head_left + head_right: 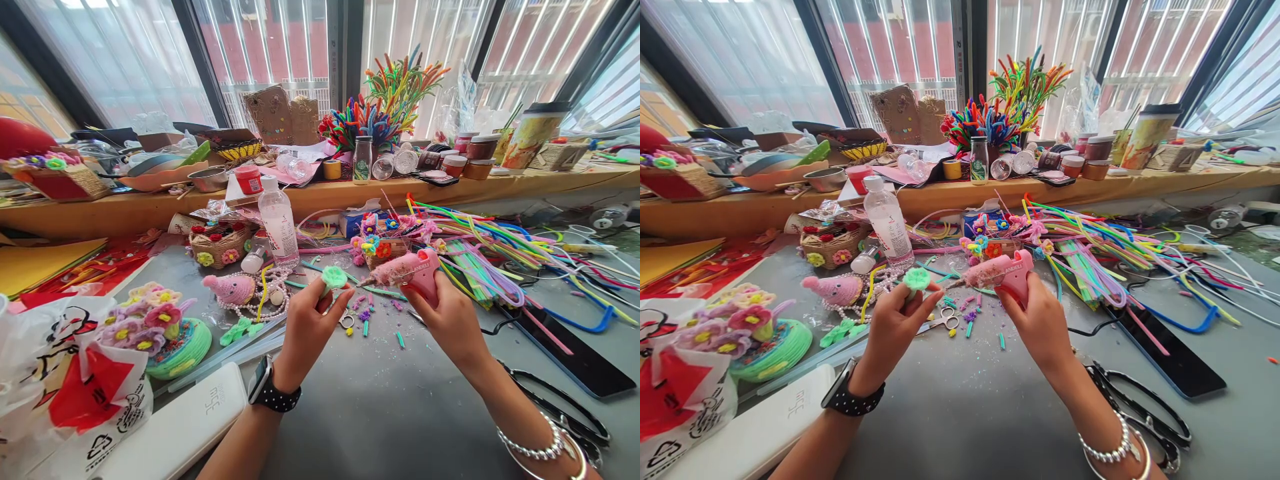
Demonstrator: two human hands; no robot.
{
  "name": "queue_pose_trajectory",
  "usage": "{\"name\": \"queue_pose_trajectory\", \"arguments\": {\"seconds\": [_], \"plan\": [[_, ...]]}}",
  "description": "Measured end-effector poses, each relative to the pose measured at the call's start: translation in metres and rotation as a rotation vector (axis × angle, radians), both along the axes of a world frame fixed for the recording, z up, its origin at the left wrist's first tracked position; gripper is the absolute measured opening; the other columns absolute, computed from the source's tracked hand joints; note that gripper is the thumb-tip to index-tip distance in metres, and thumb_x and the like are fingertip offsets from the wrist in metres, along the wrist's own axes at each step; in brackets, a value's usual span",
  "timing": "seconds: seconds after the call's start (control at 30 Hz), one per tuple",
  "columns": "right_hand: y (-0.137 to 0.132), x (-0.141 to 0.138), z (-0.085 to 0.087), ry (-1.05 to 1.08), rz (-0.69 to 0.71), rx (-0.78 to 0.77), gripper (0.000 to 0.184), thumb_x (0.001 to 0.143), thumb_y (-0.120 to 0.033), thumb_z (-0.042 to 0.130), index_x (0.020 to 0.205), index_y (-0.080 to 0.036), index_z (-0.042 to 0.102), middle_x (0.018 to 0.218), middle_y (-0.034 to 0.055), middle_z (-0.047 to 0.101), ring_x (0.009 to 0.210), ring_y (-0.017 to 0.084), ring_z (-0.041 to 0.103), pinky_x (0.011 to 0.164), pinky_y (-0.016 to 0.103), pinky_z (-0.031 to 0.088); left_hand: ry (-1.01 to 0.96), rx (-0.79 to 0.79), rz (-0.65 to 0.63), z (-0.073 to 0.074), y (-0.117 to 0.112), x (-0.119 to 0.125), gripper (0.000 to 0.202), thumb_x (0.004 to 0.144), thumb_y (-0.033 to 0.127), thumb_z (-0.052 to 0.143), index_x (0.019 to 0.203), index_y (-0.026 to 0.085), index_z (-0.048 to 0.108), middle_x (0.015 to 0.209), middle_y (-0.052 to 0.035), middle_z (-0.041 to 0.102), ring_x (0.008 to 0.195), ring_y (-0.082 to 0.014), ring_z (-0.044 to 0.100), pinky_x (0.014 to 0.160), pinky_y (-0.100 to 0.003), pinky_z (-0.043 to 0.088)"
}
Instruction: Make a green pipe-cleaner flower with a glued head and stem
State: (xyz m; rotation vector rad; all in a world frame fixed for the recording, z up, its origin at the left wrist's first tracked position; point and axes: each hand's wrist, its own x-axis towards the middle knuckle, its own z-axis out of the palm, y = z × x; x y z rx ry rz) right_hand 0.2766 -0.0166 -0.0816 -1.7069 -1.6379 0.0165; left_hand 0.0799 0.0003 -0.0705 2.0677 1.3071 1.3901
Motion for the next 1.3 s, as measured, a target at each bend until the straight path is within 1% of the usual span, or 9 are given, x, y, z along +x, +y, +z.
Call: {"name": "queue_pose_trajectory", "arguments": {"seconds": [0.2,0.3,0.43,0.73,0.97,1.3], "plan": [[-0.0004,-0.0002,-0.0002,-0.001,-0.001,-0.002,0.036,0.075,-0.053,0.041,0.074,-0.017,0.045,0.057,0.0022,0.053,0.048,0.014,0.046,0.043,0.022,0.033,0.038,0.014,0.033,0.0002,0.0011,-0.0007,0.015,0.072,0.028,0.053,0.071,0.014,0.056,0.049,0.0079,0.021,0.043,-0.0059,0.022,0.043,-0.019,0.023],[-0.0002,0.0001,-0.0004,0.002,0.0,0.0,0.036,0.075,-0.053,0.041,0.075,-0.017,0.045,0.057,0.0024,0.054,0.048,0.014,0.046,0.044,0.022,0.033,0.064,0.022,0.029,0.0018,0.0004,-0.0003,0.015,0.072,0.028,0.053,0.071,0.014,0.056,0.048,0.0082,0.02,0.043,-0.006,0.022,0.043,-0.019,0.022],[0.0005,0.0005,-0.0009,-0.008,-0.007,0.006,0.036,0.075,-0.053,0.041,0.072,-0.017,0.044,0.056,0.0017,0.052,0.047,0.014,0.045,0.043,0.022,0.033,0.084,0.026,0.017,0.0029,-0.0004,0.0004,0.015,0.072,0.029,0.053,0.069,0.014,0.054,0.048,0.0084,0.019,0.043,-0.006,0.021,0.044,-0.019,0.022],[0.0002,0.0001,-0.0011,-0.024,-0.009,-0.003,0.034,0.075,-0.051,0.042,0.071,-0.018,0.042,0.056,0.0007,0.051,0.046,0.013,0.044,0.043,0.021,0.032,0.084,0.032,0.017,-0.0003,0.0012,-0.0006,0.014,0.072,0.028,0.053,0.071,0.015,0.054,0.048,0.0079,0.021,0.043,-0.0063,0.023,0.044,-0.019,0.024],[-0.0001,-0.0001,-0.0007,-0.018,-0.005,0.001,0.034,0.075,-0.051,0.042,0.072,-0.017,0.044,0.055,0.0009,0.05,0.046,0.013,0.044,0.043,0.021,0.031,0.074,0.038,0.026,0.0004,0.0006,0.0003,0.013,0.073,0.027,0.053,0.068,0.014,0.054,0.048,0.0076,0.022,0.044,-0.0061,0.025,0.044,-0.019,0.025],[-0.0005,-0.0004,0.0001,-0.027,-0.009,0.005,0.034,0.075,-0.051,0.041,0.072,-0.017,0.044,0.056,0.0014,0.051,0.047,0.014,0.045,0.043,0.022,0.032,0.082,0.051,0.032,0.0014,0.0008,0.0,0.013,0.072,0.026,0.054,0.067,0.015,0.054,0.048,0.0074,0.022,0.044,-0.0059,0.024,0.042,-0.018,0.024]]}}
